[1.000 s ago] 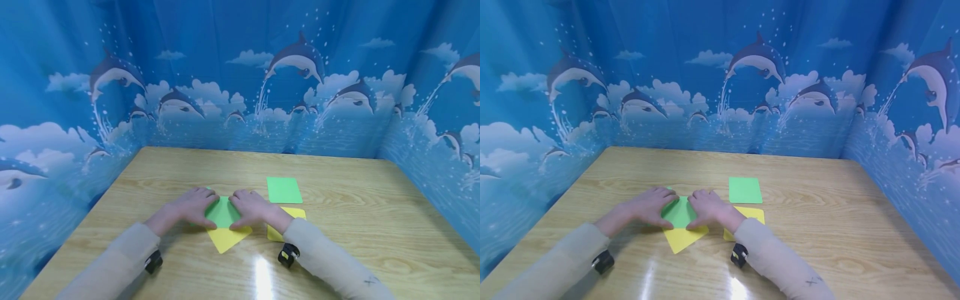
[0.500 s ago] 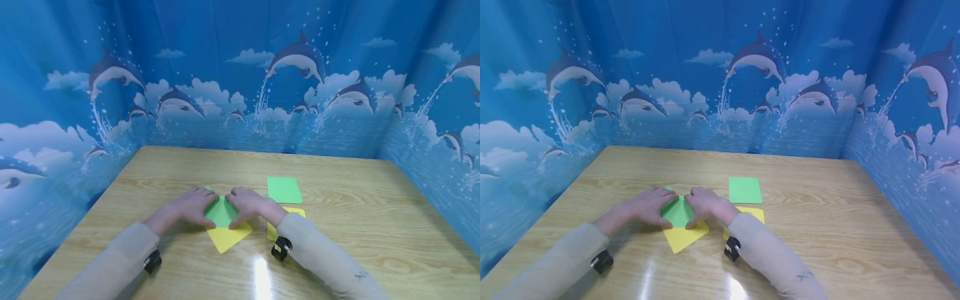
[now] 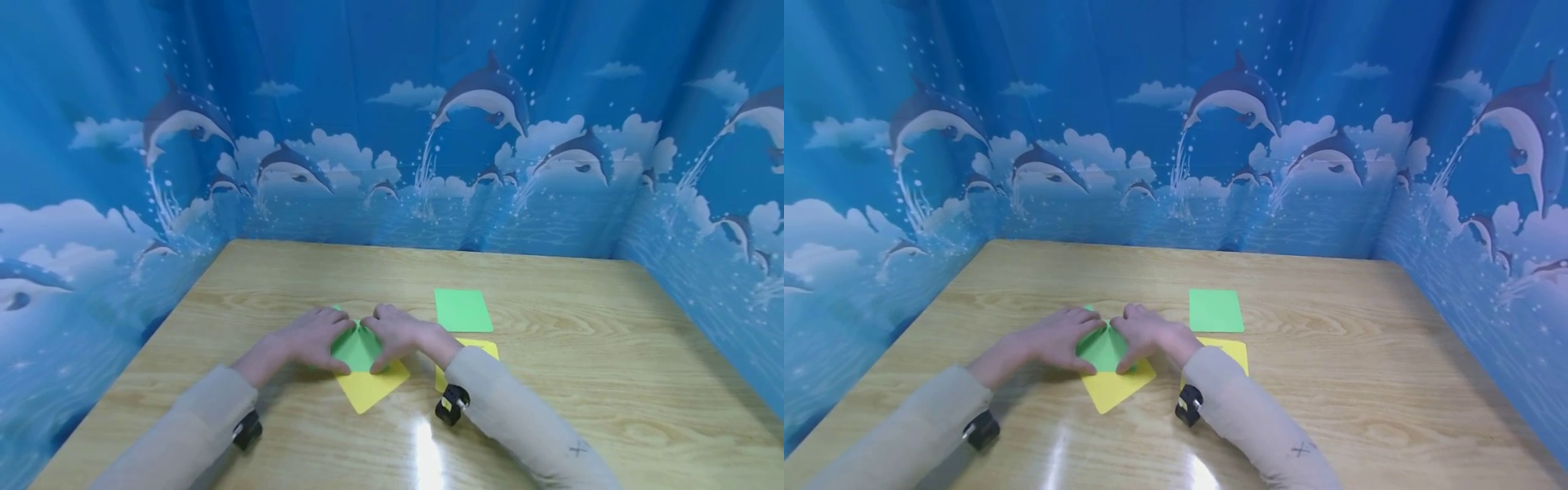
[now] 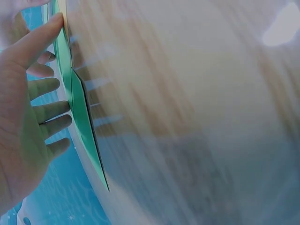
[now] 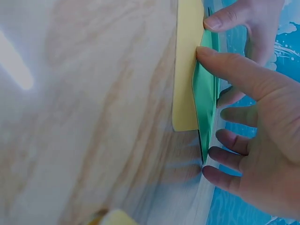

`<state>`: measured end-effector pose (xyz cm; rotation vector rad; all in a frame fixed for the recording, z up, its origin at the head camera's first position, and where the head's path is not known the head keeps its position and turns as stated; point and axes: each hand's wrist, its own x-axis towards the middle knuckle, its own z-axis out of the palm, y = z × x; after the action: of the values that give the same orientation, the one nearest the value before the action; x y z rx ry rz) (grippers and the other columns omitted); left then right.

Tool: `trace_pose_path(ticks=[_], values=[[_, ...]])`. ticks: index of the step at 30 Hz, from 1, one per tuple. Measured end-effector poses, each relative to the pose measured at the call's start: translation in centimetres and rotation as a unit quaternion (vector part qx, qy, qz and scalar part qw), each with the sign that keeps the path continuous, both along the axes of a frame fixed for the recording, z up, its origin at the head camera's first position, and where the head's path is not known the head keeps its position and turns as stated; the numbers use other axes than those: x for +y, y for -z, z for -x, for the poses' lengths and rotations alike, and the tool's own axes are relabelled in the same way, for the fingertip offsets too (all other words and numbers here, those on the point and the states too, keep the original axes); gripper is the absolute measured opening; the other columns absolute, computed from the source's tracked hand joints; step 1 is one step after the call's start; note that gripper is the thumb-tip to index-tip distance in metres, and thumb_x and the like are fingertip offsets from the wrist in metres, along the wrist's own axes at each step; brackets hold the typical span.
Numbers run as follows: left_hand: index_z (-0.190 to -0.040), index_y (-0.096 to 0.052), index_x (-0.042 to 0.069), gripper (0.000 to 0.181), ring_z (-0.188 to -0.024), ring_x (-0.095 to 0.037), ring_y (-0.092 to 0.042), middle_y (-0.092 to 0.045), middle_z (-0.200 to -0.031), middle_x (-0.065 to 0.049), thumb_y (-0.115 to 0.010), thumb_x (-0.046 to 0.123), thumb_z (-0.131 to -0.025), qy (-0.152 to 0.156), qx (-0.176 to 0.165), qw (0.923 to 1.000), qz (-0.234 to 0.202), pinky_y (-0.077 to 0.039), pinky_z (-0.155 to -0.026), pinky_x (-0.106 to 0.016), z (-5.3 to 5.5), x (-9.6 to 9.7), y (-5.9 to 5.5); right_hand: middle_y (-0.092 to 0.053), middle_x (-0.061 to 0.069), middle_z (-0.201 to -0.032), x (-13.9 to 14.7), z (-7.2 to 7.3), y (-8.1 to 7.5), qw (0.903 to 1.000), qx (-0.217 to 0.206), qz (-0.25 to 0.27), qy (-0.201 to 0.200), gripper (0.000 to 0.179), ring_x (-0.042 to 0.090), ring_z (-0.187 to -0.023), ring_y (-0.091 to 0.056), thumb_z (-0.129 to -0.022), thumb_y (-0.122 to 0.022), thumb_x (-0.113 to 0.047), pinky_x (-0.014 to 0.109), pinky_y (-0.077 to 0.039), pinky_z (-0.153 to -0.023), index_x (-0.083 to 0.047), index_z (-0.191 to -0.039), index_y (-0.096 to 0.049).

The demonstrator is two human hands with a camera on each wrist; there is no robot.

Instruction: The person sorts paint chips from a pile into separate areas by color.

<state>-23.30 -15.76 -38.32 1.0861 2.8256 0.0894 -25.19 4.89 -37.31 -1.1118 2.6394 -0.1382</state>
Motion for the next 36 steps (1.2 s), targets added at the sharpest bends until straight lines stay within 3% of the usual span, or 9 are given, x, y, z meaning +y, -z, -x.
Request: trace_pose_path(ticks=[9, 20, 28, 36], values=[[-0.132, -0.046, 0.004, 0.079, -0.122, -0.030, -0.041, -0.048, -0.130, -0.013, -0.064, 0.056, -0.074, 0.002, 0.007, 1.0000, 0.000, -0.030, -0.102, -0.051, -0.05, -0.28, 0.01, -0.046, 0.005, -0.117, -0.38, -0.12, -0.17, 0.9997, 0.015, -0.019, 0.009, 0.090, 0.014, -0.097, -0.043, -0.065, -0.079, -0.049, 0.026, -0.043, -0.077, -0.009, -0.137, -0.042], [-0.134, -0.046, 0.006, 0.081, -0.120, -0.032, -0.042, -0.046, -0.130, -0.014, -0.064, 0.058, -0.074, 0.001, 0.005, 1.0000, -0.001, -0.030, -0.102, -0.050, -0.08, -0.37, 0.11, -0.043, 0.005, -0.112, -0.82, 0.06, -0.39, 0.9994, -0.009, -0.023, 0.026, 0.090, 0.015, -0.097, -0.040, -0.061, -0.083, -0.044, 0.026, -0.041, -0.078, -0.012, -0.135, -0.044], [-0.133, -0.046, 0.004, 0.082, -0.122, -0.034, -0.040, -0.046, -0.131, -0.016, -0.064, 0.058, -0.074, 0.002, 0.003, 1.0000, 0.001, -0.028, -0.103, -0.051, -0.06, -0.20, -0.04, -0.043, 0.006, -0.117, -0.68, -0.04, -0.52, 0.9994, 0.005, -0.030, 0.017, 0.095, 0.015, -0.100, -0.040, -0.061, -0.082, -0.046, 0.027, -0.040, -0.083, -0.012, -0.139, -0.040], [-0.130, -0.049, 0.002, 0.080, -0.119, -0.031, -0.043, -0.049, -0.127, -0.015, -0.065, 0.057, -0.073, 0.005, 0.012, 0.9999, -0.001, -0.030, -0.102, -0.049, -0.17, -0.09, 0.00, -0.049, 0.004, -0.117, -0.39, -0.13, -0.52, 0.9984, 0.037, -0.034, -0.026, 0.088, 0.016, -0.101, -0.044, -0.065, -0.078, -0.048, 0.030, -0.040, -0.087, -0.012, -0.137, -0.042]])
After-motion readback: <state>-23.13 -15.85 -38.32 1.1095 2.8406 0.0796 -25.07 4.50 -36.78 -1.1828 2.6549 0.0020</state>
